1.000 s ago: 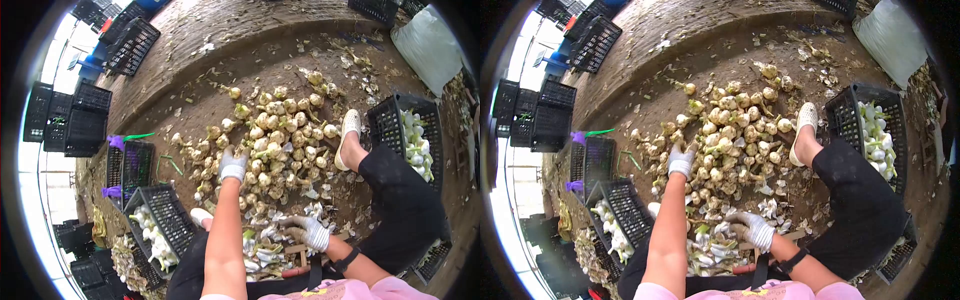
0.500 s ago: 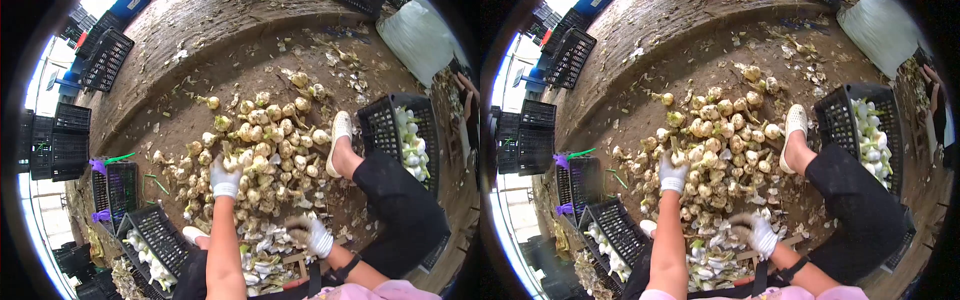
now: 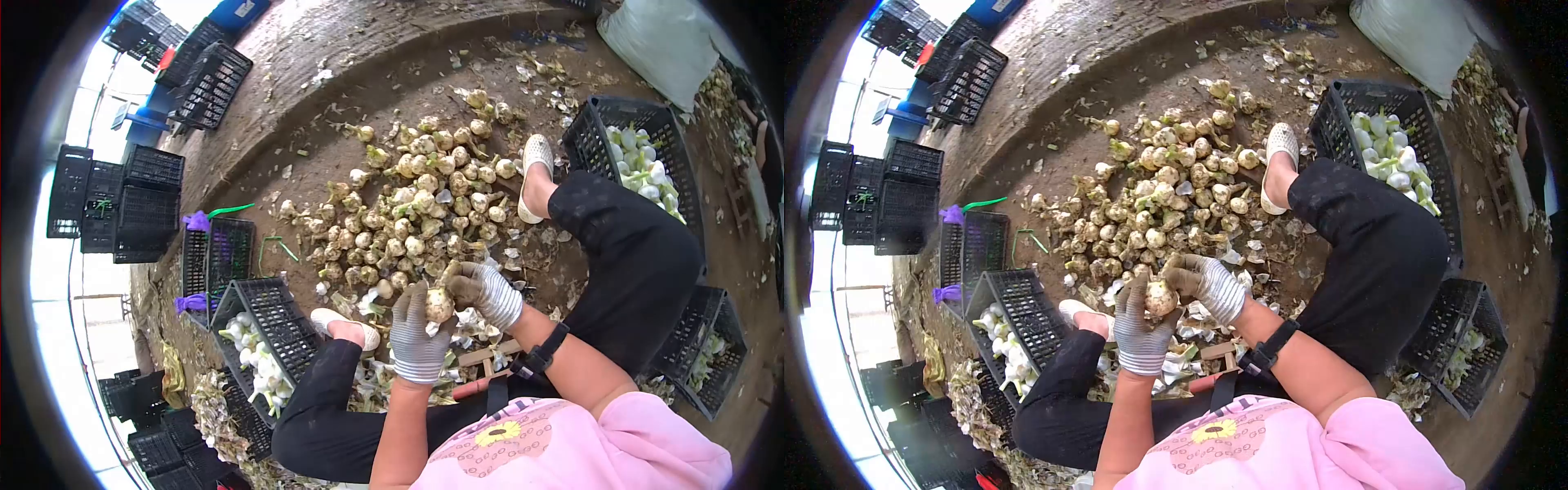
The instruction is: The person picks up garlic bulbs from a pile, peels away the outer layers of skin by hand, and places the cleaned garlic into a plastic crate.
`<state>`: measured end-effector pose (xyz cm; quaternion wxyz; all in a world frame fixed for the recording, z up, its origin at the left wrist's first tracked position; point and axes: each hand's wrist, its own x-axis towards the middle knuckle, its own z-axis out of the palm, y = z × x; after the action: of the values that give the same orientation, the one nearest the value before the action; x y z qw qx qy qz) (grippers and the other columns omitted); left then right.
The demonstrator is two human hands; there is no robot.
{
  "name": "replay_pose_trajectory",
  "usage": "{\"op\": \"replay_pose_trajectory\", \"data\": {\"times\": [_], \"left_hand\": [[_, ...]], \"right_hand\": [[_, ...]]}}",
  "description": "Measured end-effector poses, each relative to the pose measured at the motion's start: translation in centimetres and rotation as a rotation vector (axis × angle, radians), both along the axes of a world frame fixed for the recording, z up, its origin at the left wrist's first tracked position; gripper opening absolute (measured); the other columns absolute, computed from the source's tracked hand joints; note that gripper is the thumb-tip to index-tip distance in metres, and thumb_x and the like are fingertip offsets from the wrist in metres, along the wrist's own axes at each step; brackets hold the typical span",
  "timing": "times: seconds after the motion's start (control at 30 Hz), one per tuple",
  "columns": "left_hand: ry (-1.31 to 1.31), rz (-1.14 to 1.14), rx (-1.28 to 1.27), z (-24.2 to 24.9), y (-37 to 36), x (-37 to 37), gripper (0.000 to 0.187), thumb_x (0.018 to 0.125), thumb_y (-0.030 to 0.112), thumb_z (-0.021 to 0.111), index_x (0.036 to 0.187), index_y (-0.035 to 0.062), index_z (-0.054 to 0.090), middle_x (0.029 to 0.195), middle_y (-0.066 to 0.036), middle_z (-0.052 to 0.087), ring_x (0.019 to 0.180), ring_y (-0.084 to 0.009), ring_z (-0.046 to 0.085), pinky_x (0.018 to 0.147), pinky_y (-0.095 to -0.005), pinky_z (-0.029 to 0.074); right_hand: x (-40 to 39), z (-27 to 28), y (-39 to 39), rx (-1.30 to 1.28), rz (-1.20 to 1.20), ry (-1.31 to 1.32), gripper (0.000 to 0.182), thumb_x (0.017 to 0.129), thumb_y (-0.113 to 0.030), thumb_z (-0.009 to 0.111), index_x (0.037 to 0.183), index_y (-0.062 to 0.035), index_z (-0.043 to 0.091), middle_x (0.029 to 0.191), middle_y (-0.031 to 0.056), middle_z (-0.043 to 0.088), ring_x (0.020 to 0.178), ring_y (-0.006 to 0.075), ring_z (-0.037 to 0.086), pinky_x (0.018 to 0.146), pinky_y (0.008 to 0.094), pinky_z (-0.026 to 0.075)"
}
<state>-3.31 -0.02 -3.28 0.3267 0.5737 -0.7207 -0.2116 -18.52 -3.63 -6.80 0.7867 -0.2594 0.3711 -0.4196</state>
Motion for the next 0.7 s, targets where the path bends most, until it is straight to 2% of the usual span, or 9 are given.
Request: {"op": "replay_pose_trajectory", "data": {"times": [0.17, 0.3, 0.33, 0.43, 0.47, 0.57, 0.6, 0.63, 0.7], "left_hand": [[-0.134, -0.016, -0.146, 1.2, 1.0, -1.2, 0.067, 0.058, 0.003, 0.074, 0.119, 0.0062, 0.047, 0.107, -0.017, 0.051, 0.095, -0.0347, 0.053, 0.081, -0.0397, 0.045], [-0.263, -0.025, -0.189, 1.5, 1.0, -1.1, 0.056, 0.057, -0.002, 0.071, 0.110, 0.0055, 0.054, 0.107, -0.014, 0.052, 0.098, -0.0330, 0.052, 0.084, -0.0391, 0.044], [-0.259, -0.030, -0.153, 1.9, 0.9, -0.9, 0.055, 0.056, -0.003, 0.070, 0.109, 0.0060, 0.055, 0.107, -0.014, 0.052, 0.099, -0.0323, 0.051, 0.086, -0.0386, 0.043], [-0.302, -0.085, -0.154, 2.5, 0.8, -0.3, 0.057, 0.055, -0.003, 0.070, 0.109, 0.0065, 0.055, 0.107, -0.013, 0.052, 0.099, -0.0332, 0.051, 0.085, -0.0391, 0.043], [-0.273, -0.078, -0.142, 2.9, 0.6, -0.3, 0.056, 0.058, -0.003, 0.070, 0.110, 0.0053, 0.053, 0.105, -0.012, 0.053, 0.094, -0.0300, 0.054, 0.082, -0.0370, 0.046], [0.285, -0.011, 0.268, 2.5, 0.7, 1.0, 0.050, 0.065, -0.001, 0.068, 0.112, 0.0033, 0.050, 0.104, -0.012, 0.055, 0.090, -0.0259, 0.057, 0.077, -0.0345, 0.049], [0.868, 0.066, 0.475, 2.7, 0.9, 0.8, 0.038, 0.071, 0.007, 0.066, 0.106, 0.0021, 0.051, 0.097, -0.011, 0.055, 0.082, -0.0200, 0.058, 0.068, -0.0285, 0.051], [1.293, 0.048, 0.642, 1.7, 0.9, 1.7, 0.045, 0.072, 0.018, 0.066, 0.109, 0.0017, 0.048, 0.097, -0.012, 0.056, 0.086, -0.0232, 0.059, 0.069, -0.0309, 0.053], [1.483, 0.001, 0.763, 1.6, 1.1, 1.1, 0.057, 0.074, 0.029, 0.065, 0.120, 0.0023, 0.041, 0.103, -0.012, 0.054, 0.091, -0.0249, 0.059, 0.068, -0.0321, 0.054]], "right_hand": [[-0.1, 0.6, 0.7, 0.011, -0.021, 0.008, 0.032, 0.077, -0.034, 0.069, 0.088, -0.0063, 0.057, 0.077, -0.0017, 0.057, 0.070, 0.0068, 0.051, 0.062, 0.0229, 0.045], [-0.4, 0.9, 1.1, 0.156, 0.004, -0.133, 0.029, 0.078, -0.025, 0.068, 0.095, -0.0046, 0.057, 0.085, 0.0027, 0.060, 0.077, 0.0132, 0.059, 0.071, 0.0294, 0.051], [-0.4, 0.4, 1.2, 0.199, 0.013, -0.162, 0.028, 0.079, -0.019, 0.066, 0.100, -0.0037, 0.057, 0.088, 0.0046, 0.061, 0.079, 0.0159, 0.060, 0.072, 0.0313, 0.052], [-0.1, 0.4, 1.5, 0.223, 0.020, -0.189, 0.028, 0.079, -0.017, 0.066, 0.102, -0.0033, 0.057, 0.088, 0.0046, 0.061, 0.078, 0.0154, 0.060, 0.070, 0.0304, 0.053], [-0.3, 0.8, 1.5, 0.206, 0.033, -0.168, 0.026, 0.078, -0.012, 0.066, 0.100, -0.0020, 0.058, 0.088, 0.0053, 0.061, 0.076, 0.0133, 0.059, 0.068, 0.0282, 0.051], [-0.3, 0.6, 1.5, -0.036, 0.143, 0.107, 0.022, 0.077, -0.006, 0.065, 0.098, -0.0012, 0.060, 0.087, 0.0051, 0.062, 0.076, 0.0111, 0.057, 0.067, 0.0260, 0.049], [-0.3, 1.1, 1.8, -0.265, 0.140, 0.264, 0.021, 0.077, -0.001, 0.062, 0.098, -0.0012, 0.061, 0.087, 0.0048, 0.063, 0.077, 0.0101, 0.056, 0.068, 0.0248, 0.048], [0.2, 0.9, 2.1, -0.297, 0.094, 0.208, 0.022, 0.079, -0.010, 0.066, 0.100, -0.0024, 0.061, 0.088, 0.0030, 0.063, 0.080, 0.0084, 0.056, 0.072, 0.0248, 0.048], [0.2, 1.4, 2.3, -0.317, 0.021, 0.128, 0.024, 0.079, -0.002, 0.062, 0.102, -0.0022, 0.060, 0.090, 0.0042, 0.063, 0.079, 0.0108, 0.057, 0.070, 0.0260, 0.049]]}}
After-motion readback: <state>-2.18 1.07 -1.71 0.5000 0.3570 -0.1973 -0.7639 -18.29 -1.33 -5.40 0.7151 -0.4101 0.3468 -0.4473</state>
